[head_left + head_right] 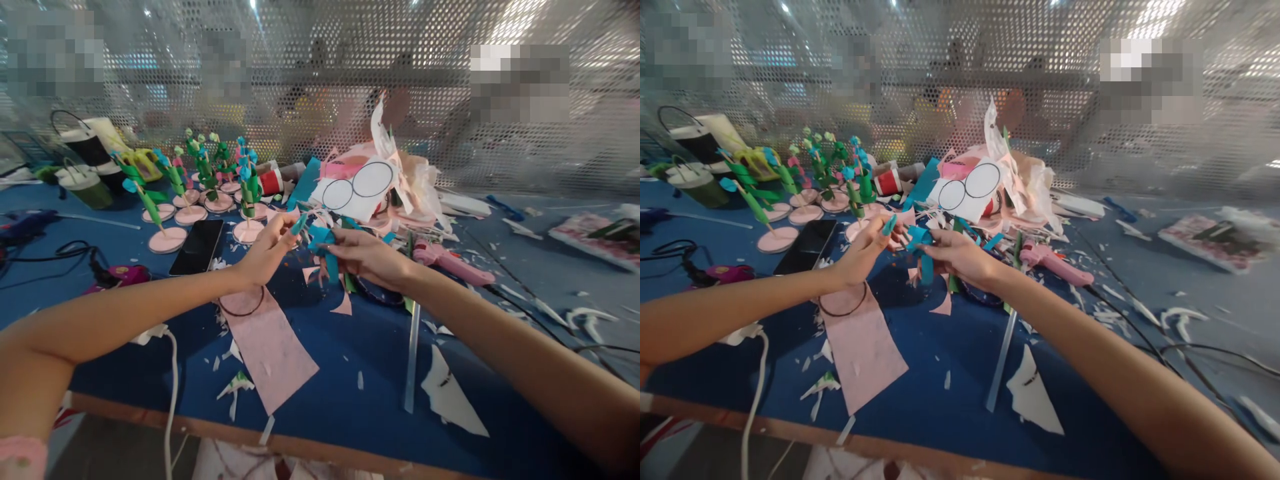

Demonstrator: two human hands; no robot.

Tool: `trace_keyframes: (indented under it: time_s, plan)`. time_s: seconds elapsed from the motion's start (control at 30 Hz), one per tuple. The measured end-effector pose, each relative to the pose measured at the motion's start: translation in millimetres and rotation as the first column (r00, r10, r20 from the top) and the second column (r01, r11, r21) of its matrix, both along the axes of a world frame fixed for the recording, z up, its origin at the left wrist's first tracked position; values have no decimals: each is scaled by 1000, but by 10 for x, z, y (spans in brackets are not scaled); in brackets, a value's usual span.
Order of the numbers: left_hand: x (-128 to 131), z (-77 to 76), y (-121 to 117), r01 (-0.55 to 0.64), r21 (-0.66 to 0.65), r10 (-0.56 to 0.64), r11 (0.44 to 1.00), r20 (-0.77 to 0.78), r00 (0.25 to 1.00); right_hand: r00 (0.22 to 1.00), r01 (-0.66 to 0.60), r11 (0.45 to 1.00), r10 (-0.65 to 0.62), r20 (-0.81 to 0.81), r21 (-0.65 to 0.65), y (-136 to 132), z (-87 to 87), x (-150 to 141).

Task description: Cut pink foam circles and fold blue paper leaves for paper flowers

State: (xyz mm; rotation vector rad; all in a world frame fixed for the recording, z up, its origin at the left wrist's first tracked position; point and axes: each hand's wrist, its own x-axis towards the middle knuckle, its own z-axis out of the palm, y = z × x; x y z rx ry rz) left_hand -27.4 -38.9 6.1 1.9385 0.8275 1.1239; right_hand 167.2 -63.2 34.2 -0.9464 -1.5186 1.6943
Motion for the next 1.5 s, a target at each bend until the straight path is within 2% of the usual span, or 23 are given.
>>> trace_keyframes:
  time_s: [0.13, 0.23, 0.37, 0.57, 0.67, 0.83, 1.07, 1.2, 1.4, 1.5]
  plan:
    - [24, 32, -58, 47, -4, -47, 999, -146, 988, 956, -165, 982, 137, 258, 89, 14, -55, -17]
    - [32, 46, -66, 38, 5, -36, 999, -198, 979, 917, -253, 962, 206, 342, 99, 9, -87, -38]
    - [31, 23, -63, 61, 27, -53, 998, -244, 968, 915, -181, 981, 141, 377, 71, -28, -29, -41]
    - [38, -75, -122, -22, -21, 19, 1000, -147, 989, 919, 43, 999, -50, 392, 27, -30, 55, 2]
    - [40, -93, -146, -32, -11, 30, 999, -141, 990, 933, 72, 997, -70, 354, 7, -2, -21, 15]
    - [35, -91, -143, -36, -11, 34, 999, -158, 987, 971, -24, 999, 31, 238, -33, 16, -153, -8]
    - [43, -87, -124, 28, 16, -22, 999, -277, 961, 973, -109, 990, 124, 195, -87, -43, -144, -98]
    - [44, -64, -142, 12, 55, 4, 998, -292, 957, 976, -162, 982, 173, 131, -93, -62, -154, -129]
    - [39, -85, -131, -89, 32, 94, 995, -236, 967, 994, -113, 980, 113, -10, -167, -43, -220, -138]
    - [33, -104, -112, -99, 21, 101, 995, -202, 974, 995, -95, 985, 89, -51, -141, -43, -252, -147]
